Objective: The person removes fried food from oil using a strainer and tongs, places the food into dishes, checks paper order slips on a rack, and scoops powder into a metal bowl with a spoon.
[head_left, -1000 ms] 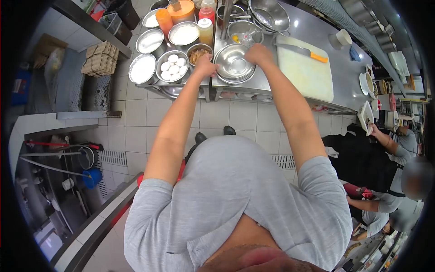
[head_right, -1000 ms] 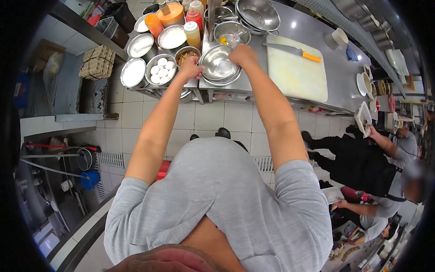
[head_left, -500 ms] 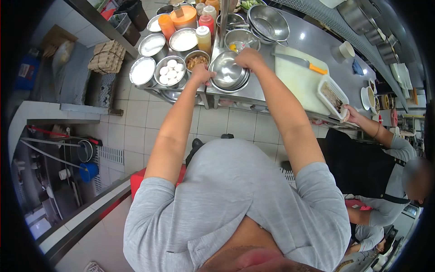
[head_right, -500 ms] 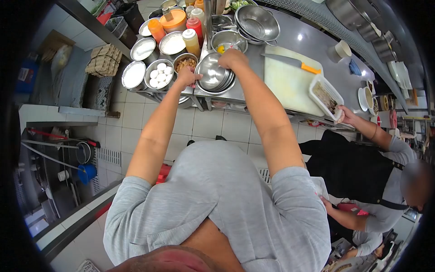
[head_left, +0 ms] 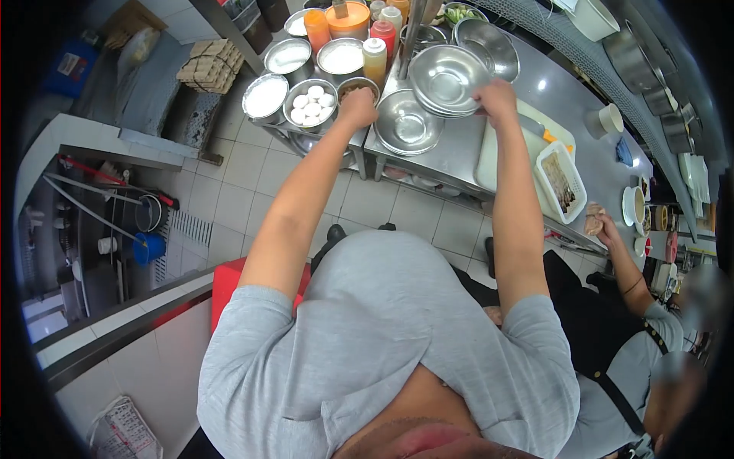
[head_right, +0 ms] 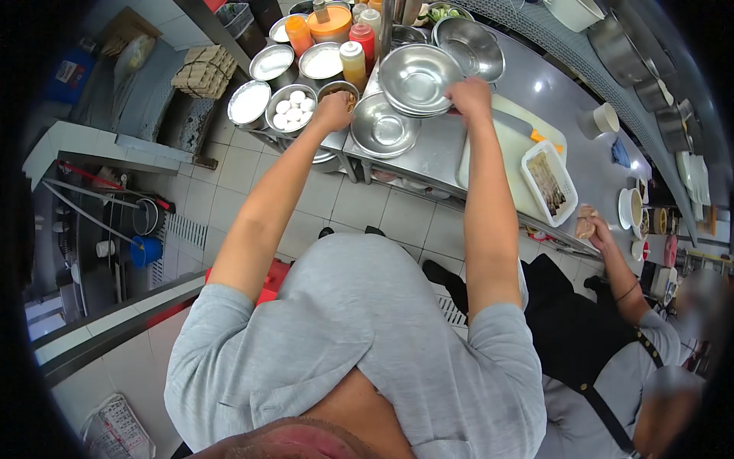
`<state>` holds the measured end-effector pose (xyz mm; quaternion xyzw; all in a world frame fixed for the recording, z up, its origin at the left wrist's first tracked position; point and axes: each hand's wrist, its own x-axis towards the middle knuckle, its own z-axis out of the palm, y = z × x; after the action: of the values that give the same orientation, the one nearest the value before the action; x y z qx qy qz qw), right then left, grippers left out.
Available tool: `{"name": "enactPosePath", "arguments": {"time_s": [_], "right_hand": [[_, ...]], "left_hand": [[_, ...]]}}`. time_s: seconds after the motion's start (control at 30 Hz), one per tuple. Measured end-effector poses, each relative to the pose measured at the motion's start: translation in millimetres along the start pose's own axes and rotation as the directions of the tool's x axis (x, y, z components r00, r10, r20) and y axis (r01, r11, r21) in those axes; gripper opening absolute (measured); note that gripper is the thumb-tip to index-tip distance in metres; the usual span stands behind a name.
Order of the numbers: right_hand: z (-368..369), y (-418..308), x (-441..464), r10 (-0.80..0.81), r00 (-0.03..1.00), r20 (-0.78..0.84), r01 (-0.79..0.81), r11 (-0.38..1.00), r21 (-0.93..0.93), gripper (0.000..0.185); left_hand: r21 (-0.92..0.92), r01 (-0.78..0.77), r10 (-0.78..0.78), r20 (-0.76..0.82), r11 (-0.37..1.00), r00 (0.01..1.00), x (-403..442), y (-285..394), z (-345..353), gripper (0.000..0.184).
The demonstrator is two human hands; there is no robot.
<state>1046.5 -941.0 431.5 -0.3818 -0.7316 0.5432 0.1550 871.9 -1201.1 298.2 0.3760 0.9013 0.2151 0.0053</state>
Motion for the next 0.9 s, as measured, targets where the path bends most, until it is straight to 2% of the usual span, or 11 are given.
{"name": "enactPosePath", "arguments": {"time_s": [0.03, 0.13, 0.33, 0.43, 0.53, 0.63, 0.67, 0.73, 0.8, 0.83, 0.9], "right_hand": [[-6, 2, -1, 0.0, 1.0, -0.021, 0.002, 0.997, 0.076, 0.027], [-21, 7, -24, 0.048, 0.989, -0.137, -0.018, 0.978, 0.209, 0.019], [-37, 42, -42, 0.144, 0.981, -0.132, -0.104, 0.957, 0.27, 0.02], [-38, 49, -53, 0.153, 0.979, -0.135, -0.111, 0.955, 0.275, 0.021], [-37, 51, -62, 0.159, 0.974, -0.162, -0.107, 0.952, 0.287, 0.021], [-42, 63, -58, 0.128, 0.976, -0.177, -0.076, 0.959, 0.273, 0.021], [-42, 70, -55, 0.11, 0.979, -0.173, -0.061, 0.962, 0.265, 0.021], [-39, 66, -62, 0.123, 0.979, -0.161, -0.066, 0.944, 0.323, 0.02], [-41, 67, -60, 0.134, 0.98, -0.146, -0.073, 0.928, 0.366, 0.021], [-39, 65, -62, 0.144, 0.98, -0.137, -0.076, 0.909, 0.409, 0.022], [-35, 58, -64, 0.135, 0.984, -0.113, -0.074, 0.899, 0.432, 0.023]], "left_hand": [[-0.054, 0.12, -0.111, 0.151, 0.991, 0.982, 0, 18, -20, 0.026], [-0.068, 0.12, -0.112, 0.104, 0.99, 0.988, 3, 27, -20, 0.022], [-0.068, 0.22, -0.2, 0.217, 0.973, 0.955, 10, 29, -23, 0.03], [-0.093, 0.286, -0.268, 0.169, 0.954, 0.948, 10, 33, -21, 0.03], [-0.109, 0.296, -0.274, 0.177, 0.949, 0.945, 10, 31, -22, 0.035], [-0.111, 0.212, -0.187, 0.202, 0.971, 0.961, 13, 28, -26, 0.038], [-0.102, 0.225, -0.188, 0.286, 0.969, 0.94, 19, 25, -26, 0.041], [-0.183, 0.227, -0.172, 0.274, 0.957, 0.946, 17, 29, -30, 0.034], [-0.525, 0.449, -0.231, 0.428, 0.723, 0.874, 11, 38, -42, 0.031], [-0.583, 0.457, -0.218, 0.434, 0.671, 0.874, 7, 43, -54, 0.028], [-0.603, 0.401, -0.195, 0.38, 0.689, 0.904, -7, 38, -87, 0.028]]}}
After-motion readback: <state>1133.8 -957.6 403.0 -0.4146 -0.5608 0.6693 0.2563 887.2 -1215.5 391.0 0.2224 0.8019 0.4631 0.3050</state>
